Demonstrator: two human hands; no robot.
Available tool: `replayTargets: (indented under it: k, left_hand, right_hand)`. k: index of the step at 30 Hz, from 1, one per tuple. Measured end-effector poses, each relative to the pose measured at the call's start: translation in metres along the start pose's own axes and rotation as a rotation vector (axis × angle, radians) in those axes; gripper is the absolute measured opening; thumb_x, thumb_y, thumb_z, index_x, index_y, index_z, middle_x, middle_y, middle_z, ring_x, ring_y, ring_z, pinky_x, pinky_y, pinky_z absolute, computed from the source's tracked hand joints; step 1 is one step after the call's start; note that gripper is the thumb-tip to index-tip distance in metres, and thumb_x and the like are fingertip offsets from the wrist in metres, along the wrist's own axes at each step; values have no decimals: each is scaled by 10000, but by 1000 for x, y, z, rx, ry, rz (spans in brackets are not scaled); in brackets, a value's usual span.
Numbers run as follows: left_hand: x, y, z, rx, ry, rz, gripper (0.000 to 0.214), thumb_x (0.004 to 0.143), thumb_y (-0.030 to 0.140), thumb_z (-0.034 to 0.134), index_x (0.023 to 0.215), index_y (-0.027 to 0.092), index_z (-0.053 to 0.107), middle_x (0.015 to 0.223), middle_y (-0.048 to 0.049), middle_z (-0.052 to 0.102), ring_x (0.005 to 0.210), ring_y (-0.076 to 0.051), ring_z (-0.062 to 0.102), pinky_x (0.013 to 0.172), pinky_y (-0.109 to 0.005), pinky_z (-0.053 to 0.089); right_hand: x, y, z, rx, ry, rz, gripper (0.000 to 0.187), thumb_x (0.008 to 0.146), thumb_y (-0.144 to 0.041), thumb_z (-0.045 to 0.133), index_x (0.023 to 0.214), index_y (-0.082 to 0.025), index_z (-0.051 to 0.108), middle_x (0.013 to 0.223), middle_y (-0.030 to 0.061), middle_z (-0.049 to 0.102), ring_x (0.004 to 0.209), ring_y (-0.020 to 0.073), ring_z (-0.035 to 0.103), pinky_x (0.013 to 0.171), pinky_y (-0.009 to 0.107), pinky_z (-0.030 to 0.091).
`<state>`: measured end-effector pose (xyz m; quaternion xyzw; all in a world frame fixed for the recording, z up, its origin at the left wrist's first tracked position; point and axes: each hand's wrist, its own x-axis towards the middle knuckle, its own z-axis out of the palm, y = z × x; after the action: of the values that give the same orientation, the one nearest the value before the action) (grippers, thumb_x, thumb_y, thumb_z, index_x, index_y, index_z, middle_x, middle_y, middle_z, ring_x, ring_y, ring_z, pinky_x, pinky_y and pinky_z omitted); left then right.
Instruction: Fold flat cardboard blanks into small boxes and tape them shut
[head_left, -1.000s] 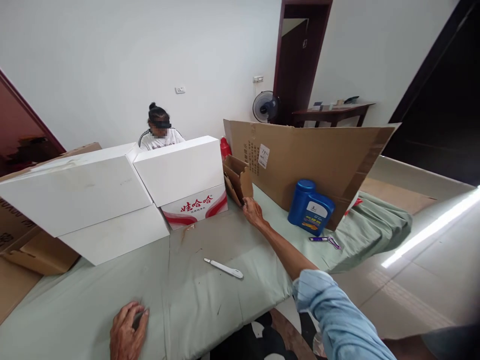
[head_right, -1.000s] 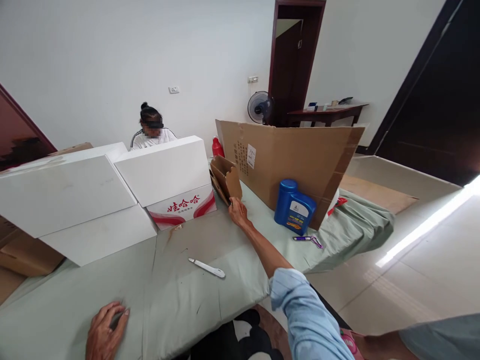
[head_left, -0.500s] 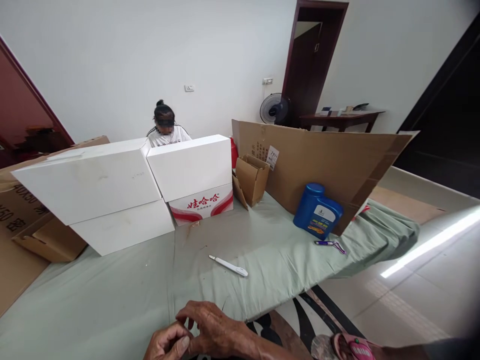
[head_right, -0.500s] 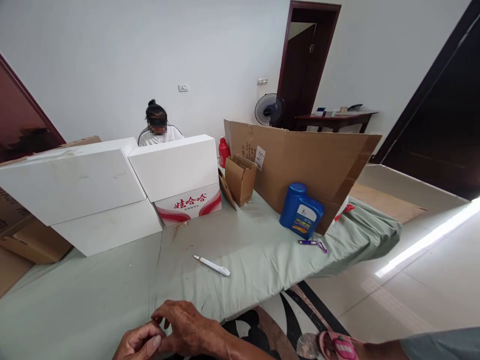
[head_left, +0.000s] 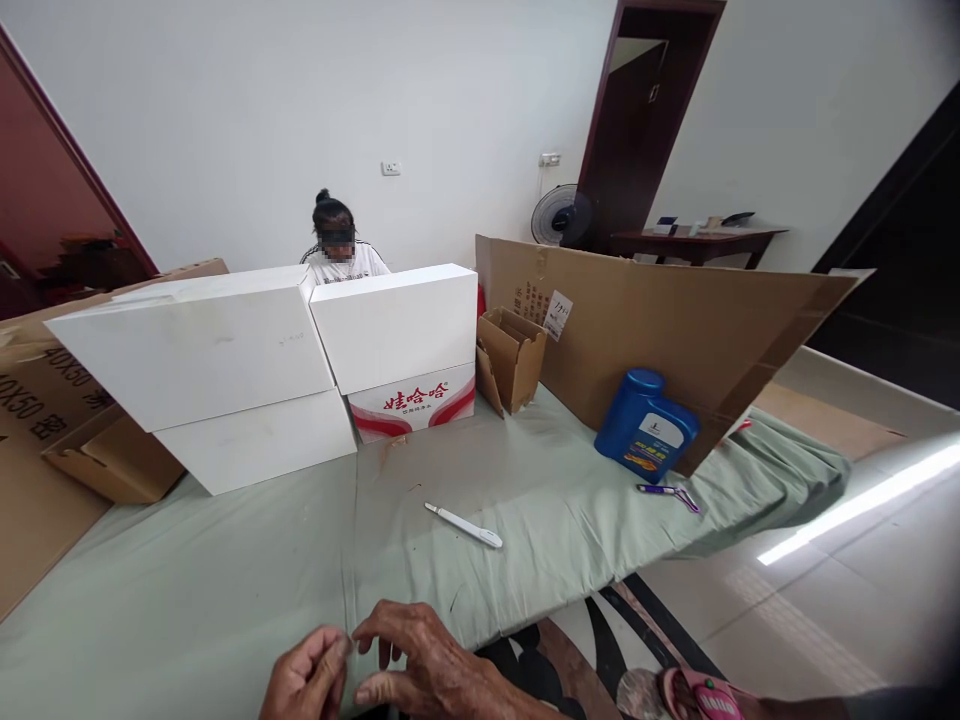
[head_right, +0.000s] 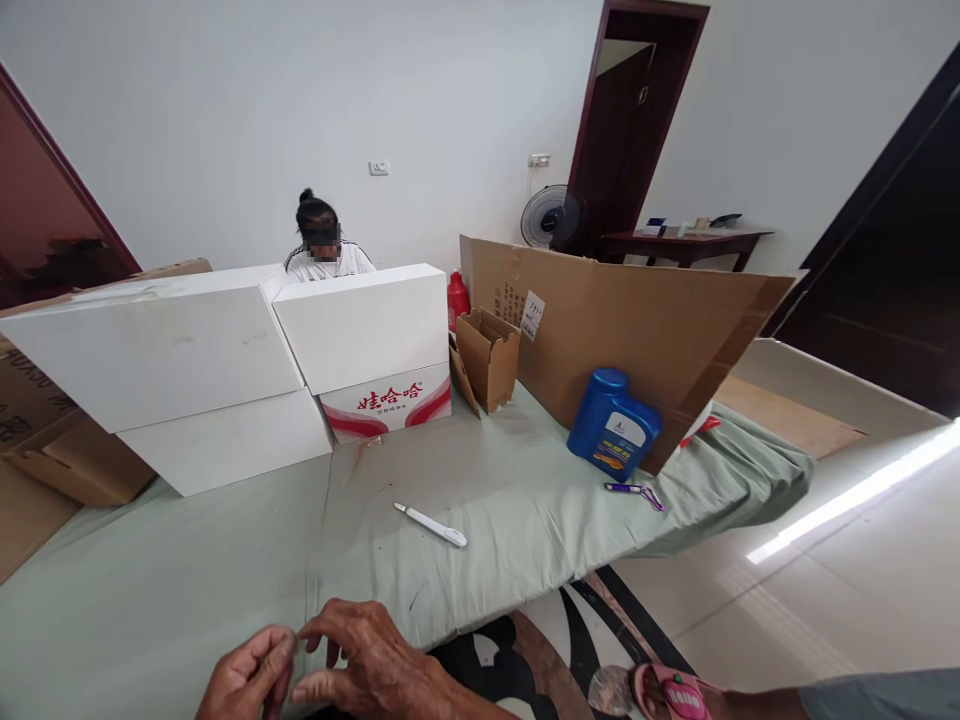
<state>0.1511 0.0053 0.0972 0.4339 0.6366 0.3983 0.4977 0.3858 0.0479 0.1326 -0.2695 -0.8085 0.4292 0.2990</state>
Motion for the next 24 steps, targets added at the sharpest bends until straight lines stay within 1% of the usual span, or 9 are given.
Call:
replayTargets:
  k: [4,7,9,12,15,17,20,22,24]
  left_hand:
    - [1,31,-19,25,263,173,409,708,853,742,774,458,827,540,-29,581,555,-312,594,610,-497,565]
    - [-3,59,-25,1,353,260,409,739,817,759,832,427,842,562,-35,604,581,-320,630,616,-485,594]
    - [-5,79,-26,-70,381,306,455,785,806,757,820,355,805,602,-29,608,567,-279,609,566,-428,575]
    - [-5,104,-29,-166,376,404,535,920,750,701,729,253,653,673,-17,585,576,-205,558,534,-340,532]
    - [0,123,-34,-181,343,501,595,1029,671,620,645,234,493,631,6,490,563,-167,488,502,-302,460]
    - [3,136,-34,-173,360,565,619,1068,631,585,614,236,441,589,20,433,545,-155,461,486,-296,416]
    - [2,164,-27,-186,491,736,582,1076,532,629,617,235,428,554,41,418,515,-144,463,467,-293,401]
    - [-6,185,-25,-178,610,867,437,1036,451,702,707,233,516,552,55,480,492,-152,486,445,-303,425]
    - [-17,201,-32,-90,747,932,270,1019,400,706,835,236,595,609,52,567,511,-168,529,465,-330,485]
  right_hand:
    - [1,2,4,17,137,-50,337,1140,-510,571,1261,-239,732,1071,57,743,913,160,679,920,293,532]
    - [-1,8,9,-7,233,-65,344,1156,-487,518,1232,-228,731,1029,65,737,895,165,667,871,291,534]
    - [-3,13,13,-30,278,-81,353,1158,-485,504,1217,-224,733,1007,65,731,895,169,661,864,292,531]
    - [-3,24,18,-49,318,-93,347,1159,-458,494,1180,-214,741,956,55,714,857,165,641,829,288,514]
    - [0,37,20,-40,339,-96,325,1156,-405,497,1119,-201,746,889,34,686,790,149,607,765,277,477]
    - [1,46,21,-31,352,-96,316,1155,-378,500,1075,-196,747,845,16,660,753,138,580,733,271,447]
    - [1,59,22,-31,361,-85,349,1164,-377,480,1018,-193,739,804,-1,627,716,127,542,704,268,413]
    - [-1,64,22,-39,355,-64,390,1176,-403,452,1003,-190,730,794,-5,616,702,126,524,689,270,401]
    - [-4,68,23,-51,352,-40,435,1185,-439,423,1001,-186,725,796,0,617,703,130,524,690,277,405]
